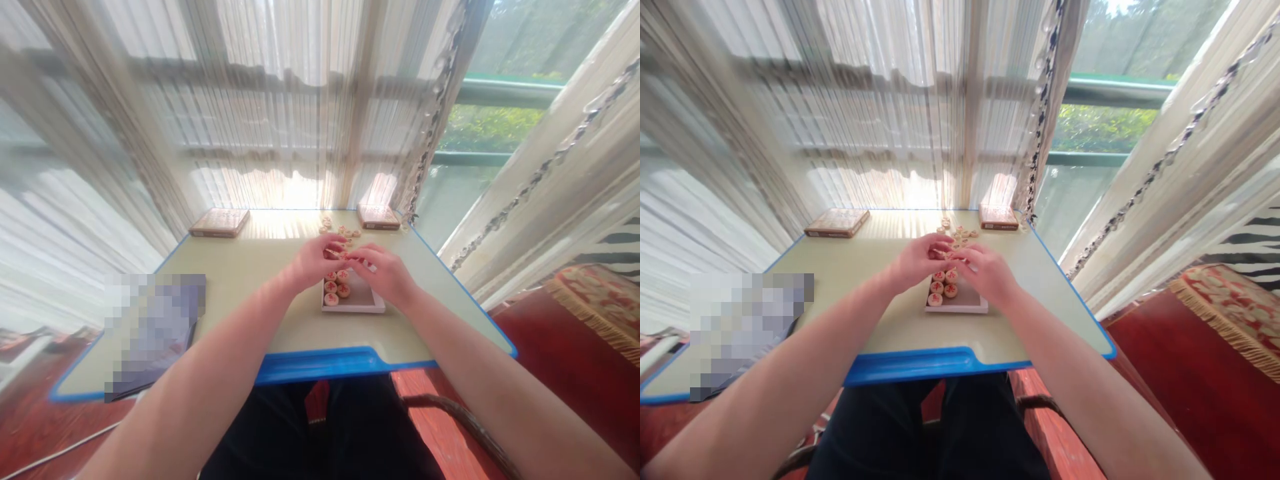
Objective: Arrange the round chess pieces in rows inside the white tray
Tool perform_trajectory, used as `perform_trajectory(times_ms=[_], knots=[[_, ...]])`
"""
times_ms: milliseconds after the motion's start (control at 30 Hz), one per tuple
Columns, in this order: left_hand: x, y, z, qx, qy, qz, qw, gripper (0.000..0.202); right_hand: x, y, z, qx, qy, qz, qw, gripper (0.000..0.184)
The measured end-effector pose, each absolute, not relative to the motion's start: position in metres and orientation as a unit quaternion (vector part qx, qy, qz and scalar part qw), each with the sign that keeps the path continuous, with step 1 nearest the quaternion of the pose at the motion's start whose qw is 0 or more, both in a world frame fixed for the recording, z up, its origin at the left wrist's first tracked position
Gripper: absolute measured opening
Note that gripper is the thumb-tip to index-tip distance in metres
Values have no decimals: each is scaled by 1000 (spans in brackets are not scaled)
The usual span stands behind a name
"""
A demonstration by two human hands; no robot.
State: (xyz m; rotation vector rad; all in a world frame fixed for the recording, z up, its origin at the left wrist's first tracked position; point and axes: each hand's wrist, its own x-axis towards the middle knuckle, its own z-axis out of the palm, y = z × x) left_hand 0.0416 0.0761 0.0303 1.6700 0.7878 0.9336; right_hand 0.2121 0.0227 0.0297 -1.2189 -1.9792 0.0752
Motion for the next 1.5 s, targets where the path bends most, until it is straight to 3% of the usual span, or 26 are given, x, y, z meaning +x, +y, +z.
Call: perform_trajectory(times_ms=[167, 400, 500, 600, 733, 900, 1100, 1500], knots=[[40, 72, 32, 663, 308, 402, 551, 62, 214, 20, 31, -500, -753, 101, 417, 23], [42, 65, 34, 722, 267, 389, 506, 50, 211, 24, 34, -497, -681, 280, 459, 33], [39, 67, 36, 753, 299, 436, 391, 41, 216, 20, 41, -526, -689, 253, 430, 35], [31, 76, 34, 750, 390, 490, 211, 23, 225, 13, 48, -548, -734, 205, 344, 32], [18, 91, 25, 769, 436, 458, 96, 25, 235, 9, 50, -545, -774, 191, 259, 23], [15, 94, 19, 791, 451, 410, 40, 24, 236, 15, 43, -558, -790, 141, 214, 13], [16, 91, 24, 779, 457, 429, -5, 33, 239, 17, 41, -570, -792, 115, 187, 14], [17, 96, 19, 797, 454, 397, 31, 25, 237, 16, 40, -556, -804, 120, 174, 14]])
